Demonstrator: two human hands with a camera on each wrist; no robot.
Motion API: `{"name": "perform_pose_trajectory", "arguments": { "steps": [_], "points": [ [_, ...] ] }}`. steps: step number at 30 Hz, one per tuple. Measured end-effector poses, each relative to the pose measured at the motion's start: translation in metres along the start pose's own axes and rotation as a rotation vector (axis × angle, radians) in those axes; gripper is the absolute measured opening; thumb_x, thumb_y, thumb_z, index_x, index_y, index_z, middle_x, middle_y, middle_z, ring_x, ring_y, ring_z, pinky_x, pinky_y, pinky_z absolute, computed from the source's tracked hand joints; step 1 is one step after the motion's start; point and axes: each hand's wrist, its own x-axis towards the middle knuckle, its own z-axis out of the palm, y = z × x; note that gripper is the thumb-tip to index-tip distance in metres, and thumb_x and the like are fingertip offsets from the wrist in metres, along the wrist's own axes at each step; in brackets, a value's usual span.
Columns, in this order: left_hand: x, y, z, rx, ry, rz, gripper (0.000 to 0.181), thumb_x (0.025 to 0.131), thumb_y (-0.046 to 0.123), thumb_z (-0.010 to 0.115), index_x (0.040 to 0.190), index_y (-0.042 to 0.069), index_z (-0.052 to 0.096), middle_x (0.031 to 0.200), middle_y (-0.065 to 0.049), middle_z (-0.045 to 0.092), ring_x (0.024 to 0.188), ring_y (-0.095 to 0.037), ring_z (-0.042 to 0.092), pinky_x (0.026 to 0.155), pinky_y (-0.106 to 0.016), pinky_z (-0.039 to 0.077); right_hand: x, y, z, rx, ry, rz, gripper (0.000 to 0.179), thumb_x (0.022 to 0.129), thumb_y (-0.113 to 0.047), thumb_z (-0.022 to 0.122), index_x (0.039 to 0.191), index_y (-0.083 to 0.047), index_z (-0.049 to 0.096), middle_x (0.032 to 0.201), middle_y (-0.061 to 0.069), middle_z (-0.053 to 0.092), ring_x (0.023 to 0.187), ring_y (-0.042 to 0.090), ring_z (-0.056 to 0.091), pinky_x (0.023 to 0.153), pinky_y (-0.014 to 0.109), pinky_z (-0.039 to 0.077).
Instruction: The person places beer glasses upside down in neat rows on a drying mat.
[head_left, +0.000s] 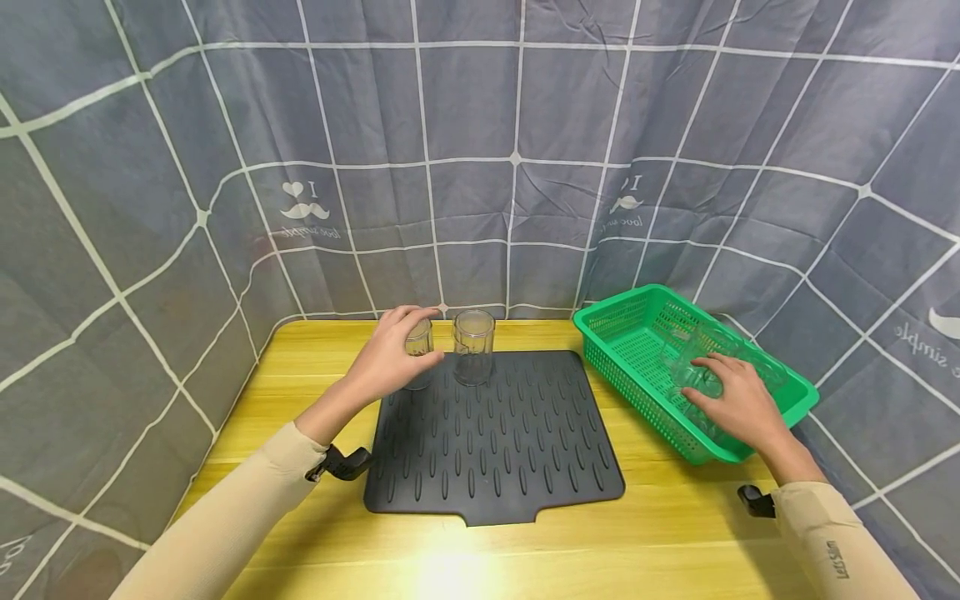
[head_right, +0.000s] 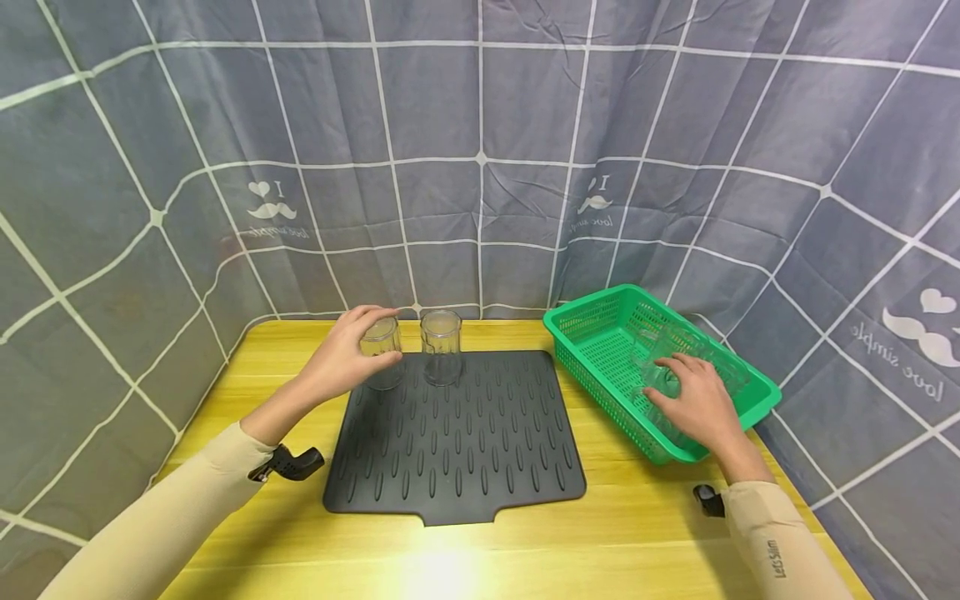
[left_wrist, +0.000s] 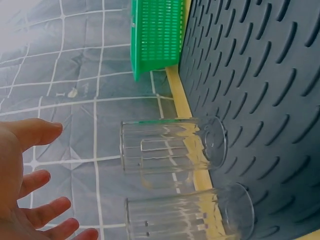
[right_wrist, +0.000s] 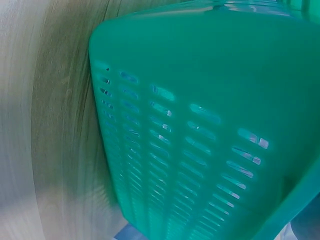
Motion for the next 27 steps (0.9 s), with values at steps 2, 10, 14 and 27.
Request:
{"name": "perform_pose_trajectory", "arguments": {
  "steps": [2,10,14,27],
  "points": [
    [-0.006,-0.003,-0.002,-0.008,0.003,-0.002,0.066,0.09,0.039,0.074,0.149,0.02,0.049,0.151,-0.008,0.044,0.141,-0.034,0.038,0.107,-0.061,0.039,0.001,0.0,0.0,0.003,0.005,-0.004,0.055,0.092,-0.035,0.071,0.134,-0.001,0.058,0.143,0.036,0.045,0.129,0.058,0.036,0.099,0.075,0.03],
    [-0.03,-0.017,-0.005,-0.018,0.02,-0.02,0.067,0.088,0.035,0.076,0.147,0.015,0.052,0.148,-0.01,0.047,0.141,-0.036,0.038,0.109,-0.062,0.037,0.001,-0.001,-0.002,0.021,-0.007,0.014,0.056,0.093,-0.034,0.071,0.136,-0.003,0.057,0.145,0.034,0.044,0.131,0.058,0.034,0.099,0.075,0.03],
    [-0.041,-0.025,-0.006,-0.022,0.021,-0.05,0.066,0.089,0.036,0.075,0.147,0.015,0.052,0.149,-0.012,0.046,0.142,-0.037,0.037,0.108,-0.064,0.036,0.0,-0.001,-0.002,0.033,-0.009,0.019,0.056,0.093,-0.034,0.071,0.137,-0.003,0.056,0.145,0.035,0.044,0.132,0.058,0.034,0.099,0.075,0.03],
    [-0.064,-0.055,0.006,-0.072,0.027,-0.082,0.065,0.087,0.029,0.077,0.144,0.009,0.054,0.146,-0.019,0.051,0.134,-0.039,0.048,0.099,-0.056,0.049,0.002,-0.001,-0.003,0.085,0.016,-0.025,0.053,0.091,-0.027,0.073,0.134,0.0,0.057,0.141,0.035,0.048,0.128,0.059,0.038,0.099,0.074,0.03]
  ]
}}
